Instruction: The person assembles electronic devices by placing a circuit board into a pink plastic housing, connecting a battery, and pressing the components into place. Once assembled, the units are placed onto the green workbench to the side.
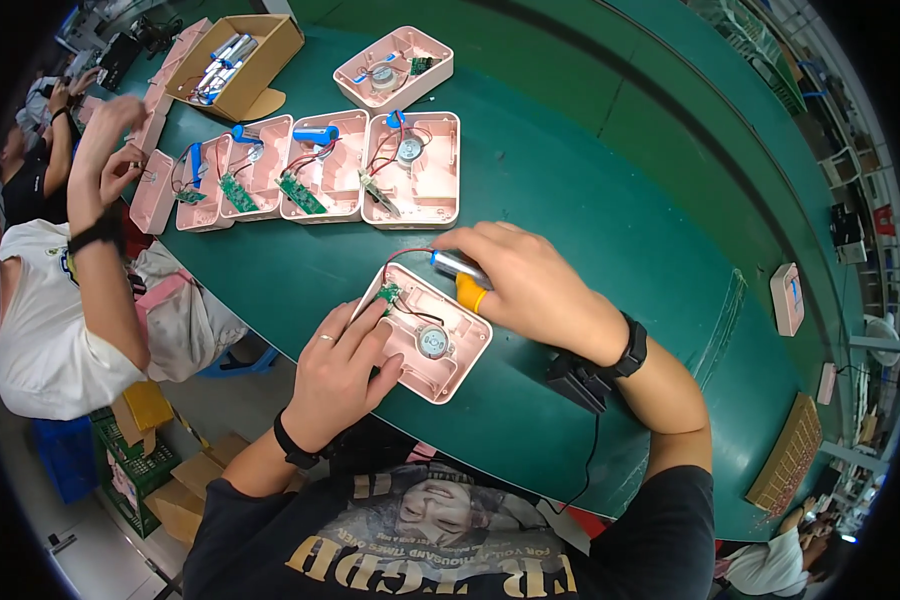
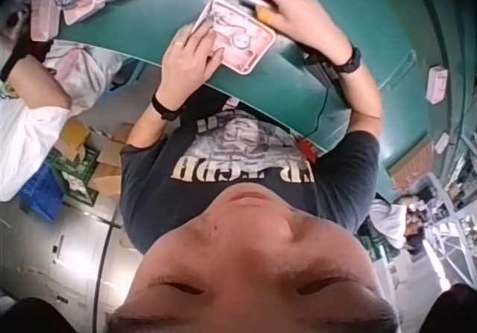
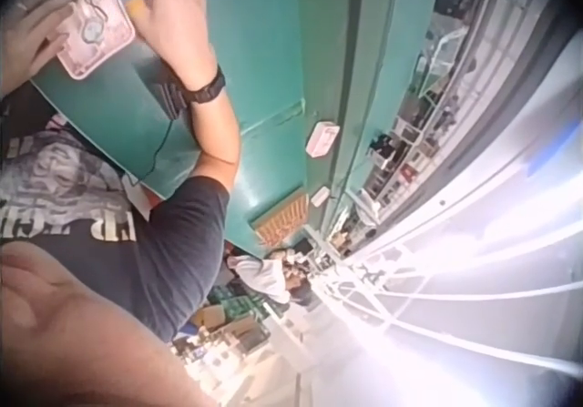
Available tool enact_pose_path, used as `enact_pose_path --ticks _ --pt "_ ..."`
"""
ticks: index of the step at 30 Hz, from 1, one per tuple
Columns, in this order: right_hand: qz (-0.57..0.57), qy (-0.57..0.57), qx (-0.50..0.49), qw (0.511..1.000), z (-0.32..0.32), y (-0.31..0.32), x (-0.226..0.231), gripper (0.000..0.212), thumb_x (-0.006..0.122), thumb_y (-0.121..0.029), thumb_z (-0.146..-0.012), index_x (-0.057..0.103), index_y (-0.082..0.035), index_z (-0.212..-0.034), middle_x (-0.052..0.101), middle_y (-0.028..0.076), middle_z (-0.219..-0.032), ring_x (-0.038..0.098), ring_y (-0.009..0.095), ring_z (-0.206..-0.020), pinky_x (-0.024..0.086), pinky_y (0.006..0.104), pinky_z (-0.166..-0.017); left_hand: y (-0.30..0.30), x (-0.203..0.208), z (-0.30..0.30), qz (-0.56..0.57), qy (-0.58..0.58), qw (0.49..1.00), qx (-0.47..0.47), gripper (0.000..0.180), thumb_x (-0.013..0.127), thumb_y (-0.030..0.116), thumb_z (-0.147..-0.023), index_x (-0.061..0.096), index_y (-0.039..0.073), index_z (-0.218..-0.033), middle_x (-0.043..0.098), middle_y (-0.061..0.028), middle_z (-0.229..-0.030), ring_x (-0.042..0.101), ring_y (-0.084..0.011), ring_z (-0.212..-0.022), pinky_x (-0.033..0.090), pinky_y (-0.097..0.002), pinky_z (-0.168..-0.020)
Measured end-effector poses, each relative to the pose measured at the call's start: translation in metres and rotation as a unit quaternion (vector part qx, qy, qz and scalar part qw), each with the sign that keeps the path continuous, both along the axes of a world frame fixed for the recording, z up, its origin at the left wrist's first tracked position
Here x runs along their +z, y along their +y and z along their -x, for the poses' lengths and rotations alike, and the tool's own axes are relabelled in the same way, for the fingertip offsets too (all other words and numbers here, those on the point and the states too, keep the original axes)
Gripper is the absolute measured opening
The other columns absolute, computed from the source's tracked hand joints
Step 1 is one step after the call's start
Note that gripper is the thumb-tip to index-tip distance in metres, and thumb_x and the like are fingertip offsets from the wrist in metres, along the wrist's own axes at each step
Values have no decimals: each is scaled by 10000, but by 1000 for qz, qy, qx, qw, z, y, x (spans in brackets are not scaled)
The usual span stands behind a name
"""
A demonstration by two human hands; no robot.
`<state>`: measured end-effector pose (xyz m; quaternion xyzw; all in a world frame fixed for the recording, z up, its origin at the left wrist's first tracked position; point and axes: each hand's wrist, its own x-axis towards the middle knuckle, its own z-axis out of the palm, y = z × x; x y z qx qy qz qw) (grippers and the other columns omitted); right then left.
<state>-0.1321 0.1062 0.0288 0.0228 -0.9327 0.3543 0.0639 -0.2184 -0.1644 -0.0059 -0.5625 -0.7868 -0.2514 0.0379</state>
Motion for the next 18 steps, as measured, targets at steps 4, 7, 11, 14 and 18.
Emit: enact_pose_path --ticks 4,7,11,14,18 --pt "-121 -111 39 986 -2 14 -4 442 780 -42 -867 711 -79 -1302 703 111 -1116 683 323 -1050 557 421 -912 2 -1 9 -17 -50 998 -24 307 767 167 -899 681 -1 -1142 713 -178 -1286 651 -385 -1220 567 -504 -1049" --pt "-58 -11 68 996 0 4 7 413 789 -59 -850 732 -69 -1259 690 105 -1178 660 323 -1130 534 435 -965 6 -1 17 -24 -81 994 -62 282 762 45 -870 659 16 -1131 707 -184 -1331 647 -418 -1271 567 -496 -1031" --pt "-56 53 85 993 -3 -30 9 395 808 -84 -810 754 -49 -1199 662 101 -1273 617 333 -1223 505 454 -1005 3 -12 12 -114 -122 986 -13 352 766 3 -840 636 20 -1167 696 -192 -1325 663 -410 -1252 569 -478 -1021" --pt "-92 46 87 991 -6 -44 14 409 821 -99 -780 762 -43 -1182 645 105 -1310 596 335 -1245 492 451 -1002 3 -6 5 -103 -151 982 56 444 771 -7 -825 616 16 -1241 687 -199 -1327 674 -410 -1235 569 -464 -1017" --pt "-161 14 86 983 1 -55 18 407 822 -114 -759 767 -47 -1157 636 104 -1279 587 318 -1198 479 423 -956 4 -9 6 -82 -220 967 96 552 775 6 -825 581 8 -1342 678 -208 -1331 687 -407 -1204 570 -449 -1004"
